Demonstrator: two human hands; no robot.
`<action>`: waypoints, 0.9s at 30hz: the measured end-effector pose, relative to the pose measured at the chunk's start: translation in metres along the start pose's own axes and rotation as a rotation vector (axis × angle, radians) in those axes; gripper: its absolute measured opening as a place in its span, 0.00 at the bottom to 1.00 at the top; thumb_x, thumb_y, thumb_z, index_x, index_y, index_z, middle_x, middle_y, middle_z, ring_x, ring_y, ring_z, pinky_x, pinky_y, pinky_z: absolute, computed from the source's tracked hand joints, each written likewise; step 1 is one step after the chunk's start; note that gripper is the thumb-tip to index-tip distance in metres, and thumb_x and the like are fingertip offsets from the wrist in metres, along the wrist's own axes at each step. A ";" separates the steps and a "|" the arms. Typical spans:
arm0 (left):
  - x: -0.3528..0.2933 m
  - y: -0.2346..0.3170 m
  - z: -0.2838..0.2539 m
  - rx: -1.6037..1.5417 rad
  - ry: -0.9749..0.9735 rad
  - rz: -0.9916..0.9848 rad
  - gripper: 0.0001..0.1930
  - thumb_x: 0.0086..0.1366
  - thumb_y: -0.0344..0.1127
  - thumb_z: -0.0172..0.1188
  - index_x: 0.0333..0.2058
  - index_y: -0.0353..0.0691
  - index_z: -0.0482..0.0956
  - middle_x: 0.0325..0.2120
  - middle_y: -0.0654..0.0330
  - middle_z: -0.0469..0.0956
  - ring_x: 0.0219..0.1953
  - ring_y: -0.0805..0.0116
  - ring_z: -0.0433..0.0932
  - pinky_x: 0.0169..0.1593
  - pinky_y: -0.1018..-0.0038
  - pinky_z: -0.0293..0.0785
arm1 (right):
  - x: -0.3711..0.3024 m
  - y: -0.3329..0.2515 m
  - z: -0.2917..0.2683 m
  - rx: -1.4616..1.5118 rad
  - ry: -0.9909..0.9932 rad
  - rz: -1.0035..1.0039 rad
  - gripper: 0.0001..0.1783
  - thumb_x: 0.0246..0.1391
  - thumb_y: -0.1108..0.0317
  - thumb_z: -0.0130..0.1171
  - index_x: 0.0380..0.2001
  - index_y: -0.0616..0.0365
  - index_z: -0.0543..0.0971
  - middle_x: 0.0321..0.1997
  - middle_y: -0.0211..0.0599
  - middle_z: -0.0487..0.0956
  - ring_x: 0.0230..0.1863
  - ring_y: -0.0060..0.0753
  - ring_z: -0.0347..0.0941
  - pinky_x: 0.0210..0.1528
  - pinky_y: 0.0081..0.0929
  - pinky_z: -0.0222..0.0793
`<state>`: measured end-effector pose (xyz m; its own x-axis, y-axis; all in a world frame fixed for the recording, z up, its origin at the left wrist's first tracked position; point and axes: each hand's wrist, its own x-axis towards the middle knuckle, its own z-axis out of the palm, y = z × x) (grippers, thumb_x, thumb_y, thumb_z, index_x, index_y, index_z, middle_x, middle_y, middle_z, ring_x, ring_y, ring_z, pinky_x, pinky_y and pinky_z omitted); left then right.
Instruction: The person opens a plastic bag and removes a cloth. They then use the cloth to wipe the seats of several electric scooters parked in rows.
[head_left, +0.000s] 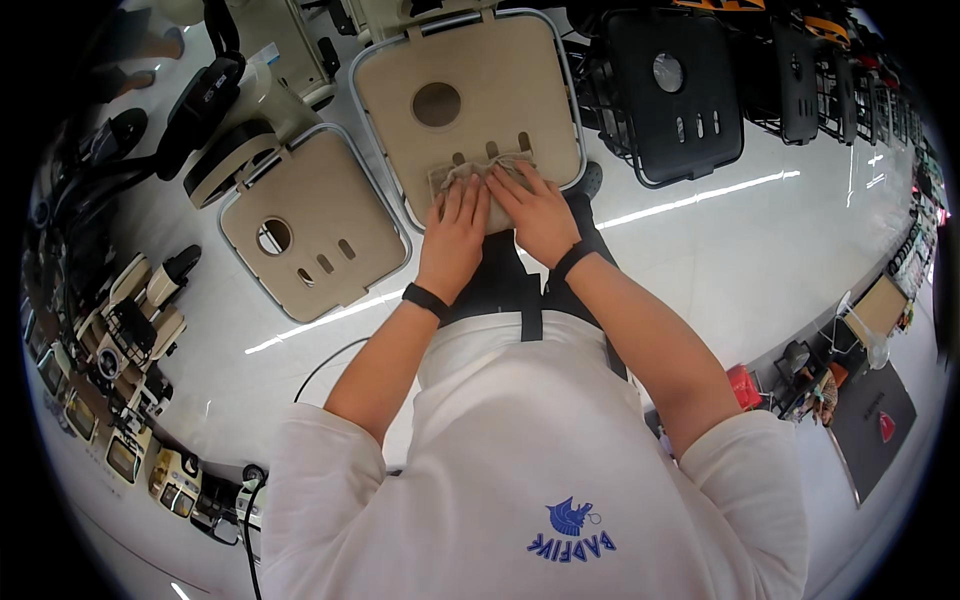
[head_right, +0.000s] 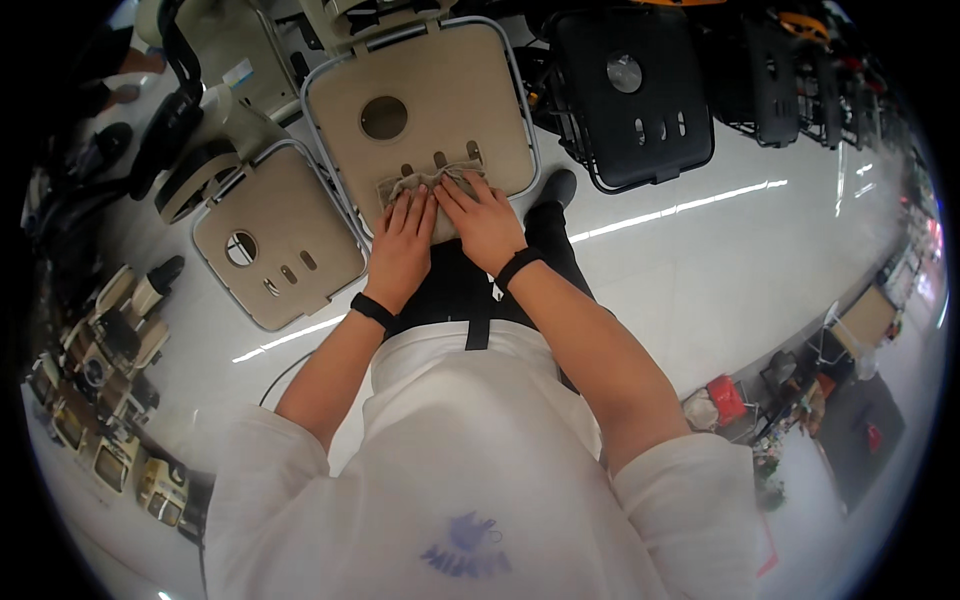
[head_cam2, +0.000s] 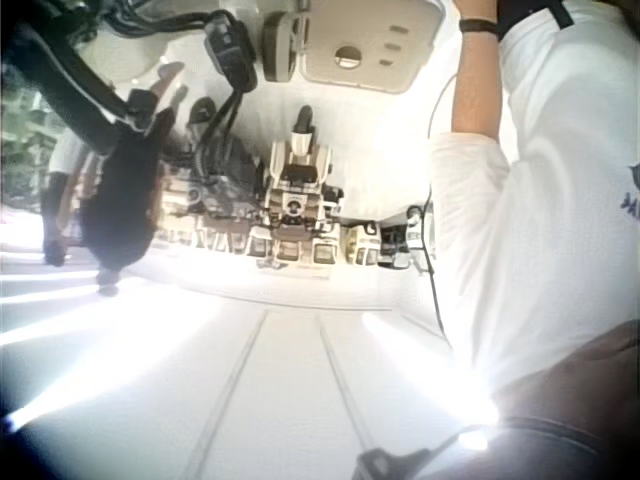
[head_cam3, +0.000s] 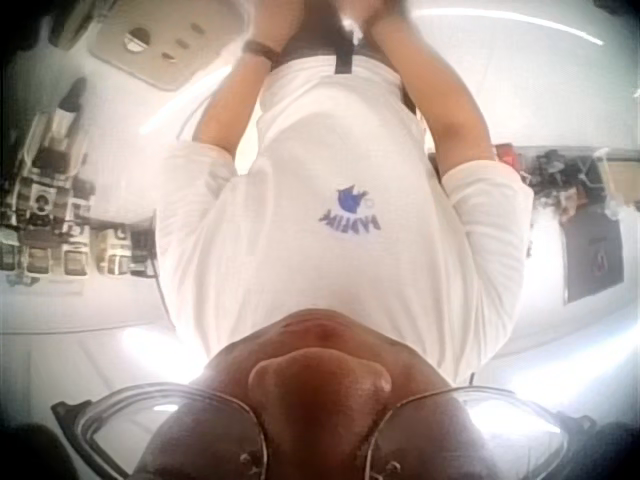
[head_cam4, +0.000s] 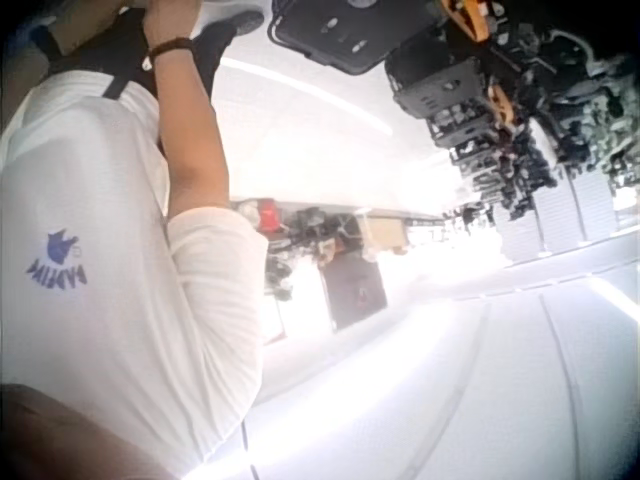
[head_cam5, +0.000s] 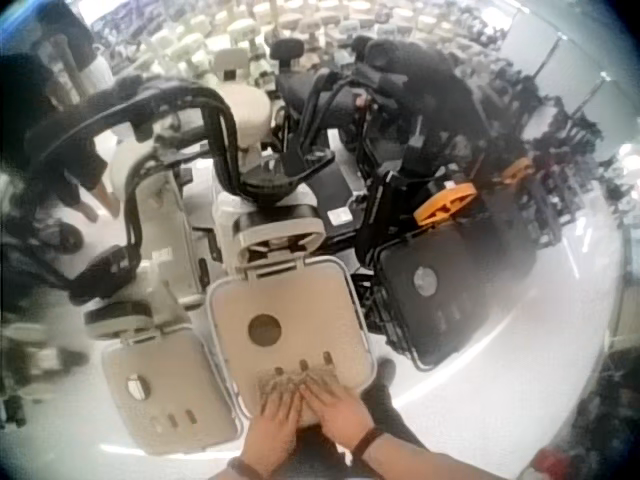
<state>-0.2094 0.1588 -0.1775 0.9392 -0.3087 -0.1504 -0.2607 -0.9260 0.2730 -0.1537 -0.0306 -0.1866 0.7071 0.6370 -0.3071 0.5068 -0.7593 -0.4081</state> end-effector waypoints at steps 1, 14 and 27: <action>-0.001 0.002 0.000 0.042 -0.018 -0.008 0.36 0.58 0.26 0.62 0.69 0.35 0.71 0.71 0.54 0.69 0.72 0.54 0.67 0.72 0.56 0.64 | -0.003 0.000 0.000 0.014 0.028 -0.006 0.44 0.51 0.75 0.62 0.75 0.51 0.68 0.80 0.32 0.66 0.80 0.52 0.58 0.71 0.50 0.66; 0.061 -0.011 0.006 -0.064 0.097 -0.083 0.42 0.53 0.32 0.67 0.70 0.35 0.69 0.73 0.55 0.66 0.74 0.57 0.62 0.71 0.51 0.61 | 0.048 0.021 0.003 -0.231 0.230 0.057 0.35 0.60 0.66 0.58 0.72 0.49 0.72 0.80 0.29 0.68 0.75 0.48 0.63 0.61 0.51 0.70; 0.008 0.028 0.013 -0.035 -0.101 0.079 0.41 0.55 0.37 0.70 0.69 0.35 0.72 0.72 0.53 0.70 0.74 0.57 0.64 0.67 0.53 0.66 | -0.036 0.011 0.006 -0.103 0.036 0.071 0.32 0.58 0.68 0.58 0.68 0.50 0.77 0.76 0.28 0.74 0.69 0.44 0.69 0.56 0.43 0.74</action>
<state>-0.2120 0.1277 -0.1839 0.8884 -0.4021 -0.2215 -0.3230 -0.8904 0.3207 -0.1761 -0.0613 -0.1849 0.7593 0.5772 -0.3006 0.5012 -0.8133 -0.2956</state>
